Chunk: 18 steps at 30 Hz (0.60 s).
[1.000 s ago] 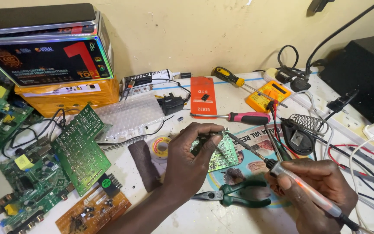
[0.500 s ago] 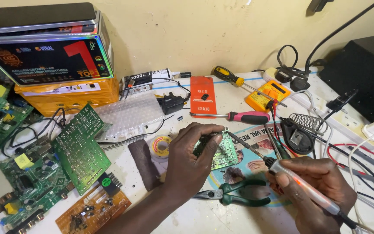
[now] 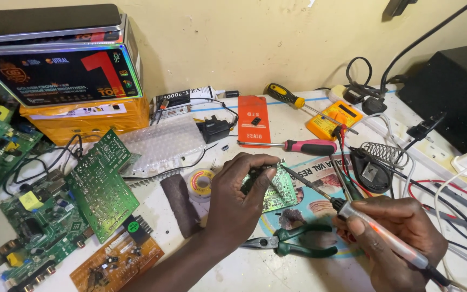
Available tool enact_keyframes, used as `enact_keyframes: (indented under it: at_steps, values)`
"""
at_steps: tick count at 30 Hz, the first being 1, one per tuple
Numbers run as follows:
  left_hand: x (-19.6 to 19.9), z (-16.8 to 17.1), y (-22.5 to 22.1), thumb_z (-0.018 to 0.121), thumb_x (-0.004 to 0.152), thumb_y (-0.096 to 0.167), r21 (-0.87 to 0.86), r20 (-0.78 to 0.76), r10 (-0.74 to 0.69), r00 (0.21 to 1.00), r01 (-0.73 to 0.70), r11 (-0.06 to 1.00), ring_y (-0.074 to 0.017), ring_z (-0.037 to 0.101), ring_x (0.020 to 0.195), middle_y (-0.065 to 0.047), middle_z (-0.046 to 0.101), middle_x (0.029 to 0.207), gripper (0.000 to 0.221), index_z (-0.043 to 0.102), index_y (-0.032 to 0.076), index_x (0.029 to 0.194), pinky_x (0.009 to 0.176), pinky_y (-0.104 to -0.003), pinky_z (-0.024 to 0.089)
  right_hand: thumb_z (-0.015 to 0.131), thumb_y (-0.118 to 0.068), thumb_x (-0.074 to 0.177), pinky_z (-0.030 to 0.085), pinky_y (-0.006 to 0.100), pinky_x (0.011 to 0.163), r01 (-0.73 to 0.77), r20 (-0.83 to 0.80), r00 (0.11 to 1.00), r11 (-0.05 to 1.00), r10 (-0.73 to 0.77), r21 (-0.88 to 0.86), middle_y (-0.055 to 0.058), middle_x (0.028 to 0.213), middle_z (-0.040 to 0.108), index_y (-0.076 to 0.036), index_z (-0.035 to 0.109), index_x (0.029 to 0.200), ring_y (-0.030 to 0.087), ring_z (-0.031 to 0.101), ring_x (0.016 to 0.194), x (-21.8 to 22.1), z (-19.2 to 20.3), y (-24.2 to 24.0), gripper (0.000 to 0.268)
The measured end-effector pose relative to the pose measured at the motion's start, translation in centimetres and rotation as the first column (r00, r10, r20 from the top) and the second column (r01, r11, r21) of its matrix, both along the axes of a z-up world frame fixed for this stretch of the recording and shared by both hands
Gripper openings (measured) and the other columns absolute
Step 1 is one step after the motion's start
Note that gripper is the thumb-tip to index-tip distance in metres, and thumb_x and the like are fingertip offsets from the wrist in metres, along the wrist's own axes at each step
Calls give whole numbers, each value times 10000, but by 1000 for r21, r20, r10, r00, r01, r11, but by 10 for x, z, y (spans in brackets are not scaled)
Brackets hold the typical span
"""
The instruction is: Assembling or repairing electronic components on a circuit board using pliers and a screwdriver
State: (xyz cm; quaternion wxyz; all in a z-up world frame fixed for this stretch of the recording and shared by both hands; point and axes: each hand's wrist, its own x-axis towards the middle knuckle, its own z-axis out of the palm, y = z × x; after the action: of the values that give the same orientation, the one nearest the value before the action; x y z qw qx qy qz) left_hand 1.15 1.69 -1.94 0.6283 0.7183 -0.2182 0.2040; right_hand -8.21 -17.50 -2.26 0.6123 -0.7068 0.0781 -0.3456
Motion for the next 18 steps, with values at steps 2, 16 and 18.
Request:
enact_keyframes:
  at_steps: [2, 16, 18]
  values:
    - [0, 1, 0, 610, 983, 224, 9, 8, 2, 1000, -2, 1000, -201, 716, 993, -19, 759, 1016, 166, 721, 131, 1062, 892, -353, 526, 718, -10, 780, 652, 356, 648, -52, -23, 998, 997, 54, 56, 252, 949, 716, 91, 626, 1043, 344, 764, 720, 0, 0, -1, 297]
    - [0, 0, 1, 616, 976, 244, -23, -41, -12, 999, 11, 1000, -178, 709, 967, -12, 763, 1003, 182, 731, 128, 1058, 858, -336, 541, 741, -44, 818, 562, 278, 669, 73, -24, 997, 989, -77, -129, 212, 947, 723, 76, 657, 1042, 244, 712, 752, 0, 12, 6, 267]
    - [0, -1, 1, 616, 976, 237, -32, -51, -18, 999, 16, 999, -168, 698, 952, -10, 759, 999, 183, 731, 123, 1062, 845, -328, 547, 752, -55, 848, 490, 234, 665, 145, -3, 989, 970, -148, -193, 181, 953, 710, 64, 666, 1054, 186, 660, 759, 5, 13, -1, 253]
